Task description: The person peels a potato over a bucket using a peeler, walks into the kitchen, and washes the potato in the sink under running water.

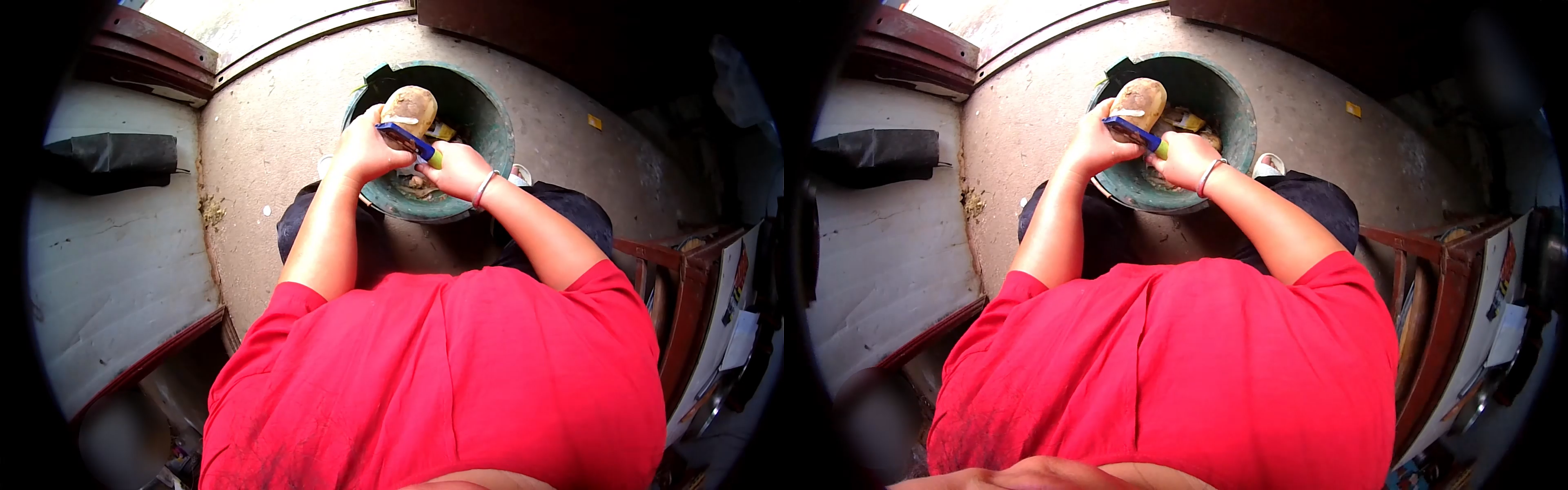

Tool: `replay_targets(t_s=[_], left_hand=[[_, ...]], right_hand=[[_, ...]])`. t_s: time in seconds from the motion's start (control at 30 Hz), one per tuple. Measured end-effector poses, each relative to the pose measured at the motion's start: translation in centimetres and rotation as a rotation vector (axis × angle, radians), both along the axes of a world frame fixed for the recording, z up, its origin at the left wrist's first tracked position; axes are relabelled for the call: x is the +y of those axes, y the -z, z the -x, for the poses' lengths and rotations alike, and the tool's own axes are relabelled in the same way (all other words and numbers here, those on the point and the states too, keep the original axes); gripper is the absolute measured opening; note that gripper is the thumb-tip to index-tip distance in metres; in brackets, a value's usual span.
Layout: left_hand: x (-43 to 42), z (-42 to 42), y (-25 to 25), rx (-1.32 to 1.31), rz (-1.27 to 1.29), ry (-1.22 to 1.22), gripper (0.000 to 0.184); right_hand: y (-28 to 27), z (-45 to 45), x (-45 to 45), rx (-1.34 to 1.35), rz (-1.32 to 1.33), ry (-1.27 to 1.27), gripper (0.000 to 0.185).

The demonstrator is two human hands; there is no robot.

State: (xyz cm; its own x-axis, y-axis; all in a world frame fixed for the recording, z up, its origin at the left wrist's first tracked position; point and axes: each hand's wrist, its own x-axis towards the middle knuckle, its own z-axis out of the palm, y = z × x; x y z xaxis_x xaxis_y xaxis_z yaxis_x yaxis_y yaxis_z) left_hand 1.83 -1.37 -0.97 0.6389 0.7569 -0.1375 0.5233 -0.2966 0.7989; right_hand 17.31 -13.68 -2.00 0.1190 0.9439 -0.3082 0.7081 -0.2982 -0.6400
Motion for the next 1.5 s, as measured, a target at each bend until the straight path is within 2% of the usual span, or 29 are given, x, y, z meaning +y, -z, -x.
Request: replay_targets(t_s=[0.13,0.3,0.4,0.6,0.63,0.7,0.73,0.83,1.03,1.1,1.13,1.2,1.23,1.27,1.37,1.4,1.47,1.5], left_hand=[[0.2,0.2,0.1,-0.020,0.024,0.018,0.078],[-0.2,0.2,-0.6,0.143,-0.119,0.022,0.078],[-0.8,0.1,-2.3,0.260,-0.088,0.042,0.079],[-0.5,0.4,-1.0,0.226,-0.023,0.060,0.083],[-0.5,0.5,-0.6,0.228,-0.025,0.065,0.083],[-0.6,1.0,-0.2,0.029,0.108,0.135,0.084],[-1.3,0.8,-1.6,0.048,0.070,0.114,0.085],[-0.6,0.8,-0.6,0.074,0.056,0.096,0.086],[-0.4,1.0,-1.7,0.133,0.037,0.131,0.088],[-0.5,0.9,-1.9,0.129,0.033,0.124,0.088],[-0.5,0.9,-1.9,0.129,0.029,0.122,0.088],[-0.4,0.9,-1.2,0.099,0.040,0.119,0.087],[-0.5,0.9,-1.2,0.060,0.012,0.106,0.086],[-0.7,0.8,-1.3,0.021,-0.016,0.094,0.086],[-1.3,0.3,-2.9,0.064,-0.074,0.088,0.088],[-1.3,0.3,-2.3,0.063,-0.075,0.086,0.088],[-1.2,0.4,-0.4,0.008,-0.237,0.087,0.094],[-1.0,0.5,-0.5,0.020,-0.212,0.122,0.100]], right_hand=[[-0.5,-0.5,0.6,-0.067,0.043,-0.025,0.043],[-0.5,-2.0,1.2,-0.087,0.061,0.027,0.041],[-0.1,-2.8,1.3,-0.094,0.092,-0.002,0.042],[0.1,-3.5,1.4,-0.089,0.064,-0.037,0.041],[1.4,-4.3,1.6,-0.055,0.075,0.098,0.040],[2.5,-7.3,1.8,-0.087,0.158,0.129,0.044],[2.5,-8.1,1.5,-0.105,0.229,0.165,0.044],[3.0,-8.0,1.1,-0.067,0.187,0.284,0.045],[1.1,-6.7,1.1,0.080,0.175,0.318,0.039],[0.8,-6.3,1.3,0.369,0.231,0.413,0.032],[1.3,-6.0,1.3,0.368,0.229,0.408,0.032],[2.6,-5.3,1.1,0.725,0.110,0.444,0.030],[2.8,-5.1,1.2,0.843,0.097,0.383,0.034],[3.0,-4.6,1.1,0.843,0.098,0.382,0.034],[3.1,-3.3,1.1,1.175,0.008,0.336,0.028],[2.8,-3.1,1.1,1.173,0.009,0.334,0.028],[2.2,-2.6,1.1,1.360,0.012,0.442,0.026],[2.3,-2.8,1.3,1.408,0.001,0.427,0.024]])
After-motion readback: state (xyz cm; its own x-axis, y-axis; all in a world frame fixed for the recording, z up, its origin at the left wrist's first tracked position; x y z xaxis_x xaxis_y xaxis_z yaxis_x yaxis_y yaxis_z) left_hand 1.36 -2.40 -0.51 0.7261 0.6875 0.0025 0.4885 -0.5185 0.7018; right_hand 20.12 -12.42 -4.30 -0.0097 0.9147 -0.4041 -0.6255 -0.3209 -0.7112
